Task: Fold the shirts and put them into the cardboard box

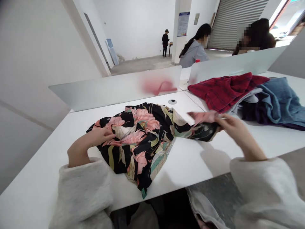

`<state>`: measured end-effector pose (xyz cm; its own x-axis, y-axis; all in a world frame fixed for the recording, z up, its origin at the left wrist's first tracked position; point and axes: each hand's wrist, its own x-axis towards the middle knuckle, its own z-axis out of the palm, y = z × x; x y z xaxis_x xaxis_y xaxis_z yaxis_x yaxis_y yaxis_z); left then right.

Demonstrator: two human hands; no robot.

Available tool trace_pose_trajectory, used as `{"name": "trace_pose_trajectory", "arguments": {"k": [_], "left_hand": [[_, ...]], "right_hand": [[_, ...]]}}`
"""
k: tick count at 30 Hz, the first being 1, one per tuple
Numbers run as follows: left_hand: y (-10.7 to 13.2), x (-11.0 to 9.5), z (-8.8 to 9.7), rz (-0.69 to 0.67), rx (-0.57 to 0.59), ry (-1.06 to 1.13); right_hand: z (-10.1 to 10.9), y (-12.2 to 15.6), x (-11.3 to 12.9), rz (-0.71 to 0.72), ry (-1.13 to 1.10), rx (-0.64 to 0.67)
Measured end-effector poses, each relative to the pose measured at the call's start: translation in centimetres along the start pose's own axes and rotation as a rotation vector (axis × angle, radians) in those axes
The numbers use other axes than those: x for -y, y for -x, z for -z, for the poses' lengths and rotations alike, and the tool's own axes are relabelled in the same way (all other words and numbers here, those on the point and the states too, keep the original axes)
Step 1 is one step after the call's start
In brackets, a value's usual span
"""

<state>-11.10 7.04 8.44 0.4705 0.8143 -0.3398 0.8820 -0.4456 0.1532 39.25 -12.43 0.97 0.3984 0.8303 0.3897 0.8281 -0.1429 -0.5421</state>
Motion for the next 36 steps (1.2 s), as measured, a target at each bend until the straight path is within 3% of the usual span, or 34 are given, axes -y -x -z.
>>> {"name": "trace_pose_trajectory", "arguments": {"k": [1, 3, 5, 6, 9, 11, 14, 16, 19, 22, 25, 30, 36], "left_hand": [[0.5, 0.0, 0.3, 0.01, 0.015, -0.018], [1.2, 0.0, 0.8, 0.029, 0.044, -0.051], [1.5, -0.2, 1.0, 0.042, 0.051, -0.064], [1.4, -0.4, 0.9, 0.046, 0.051, -0.077], [0.5, -1.3, 0.1, 0.042, -0.016, -0.126], [-0.6, -2.3, -0.8, -0.024, -0.152, -0.165], [-2.8, -3.9, -2.6, -0.199, -0.327, -0.236], [-4.0, -5.0, -3.8, -0.218, -0.313, -0.269], [-4.7, -6.6, -5.2, -0.177, -0.207, -0.282], [-4.0, -7.9, -5.3, -0.254, -0.148, -0.275], [-2.5, -8.9, -5.0, -0.344, -0.11, -0.273], [-0.9, -10.3, -4.7, -0.512, -0.022, -0.262], [-1.5, -10.1, -4.8, -0.413, -0.013, -0.24]], "right_hand": [[1.5, -0.8, -1.9, -0.128, -0.059, -0.024], [3.4, -2.0, -5.1, -0.32, 0.087, -0.253], [3.7, -2.7, -6.5, -0.338, 0.238, -0.342], [3.1, -3.0, -6.1, -0.281, 0.286, -0.322], [-1.2, -4.2, -0.9, 0.087, 0.294, -0.152], [-5.4, -5.3, 4.5, 0.315, 0.24, -0.052], [-12.5, -7.8, 12.7, 0.502, 0.129, 0.133], [-17.0, -9.9, 17.0, 0.583, 0.095, 0.223], [-22.9, -12.8, 21.5, 0.595, 0.155, 0.361], [-27.0, -14.5, 24.0, 0.595, 0.249, 0.518], [-29.5, -15.4, 24.7, 0.589, 0.289, 0.599], [-31.5, -16.9, 24.5, 0.576, 0.371, 0.72], [-32.3, -18.5, 24.6, 0.553, 0.426, 0.63]]}}
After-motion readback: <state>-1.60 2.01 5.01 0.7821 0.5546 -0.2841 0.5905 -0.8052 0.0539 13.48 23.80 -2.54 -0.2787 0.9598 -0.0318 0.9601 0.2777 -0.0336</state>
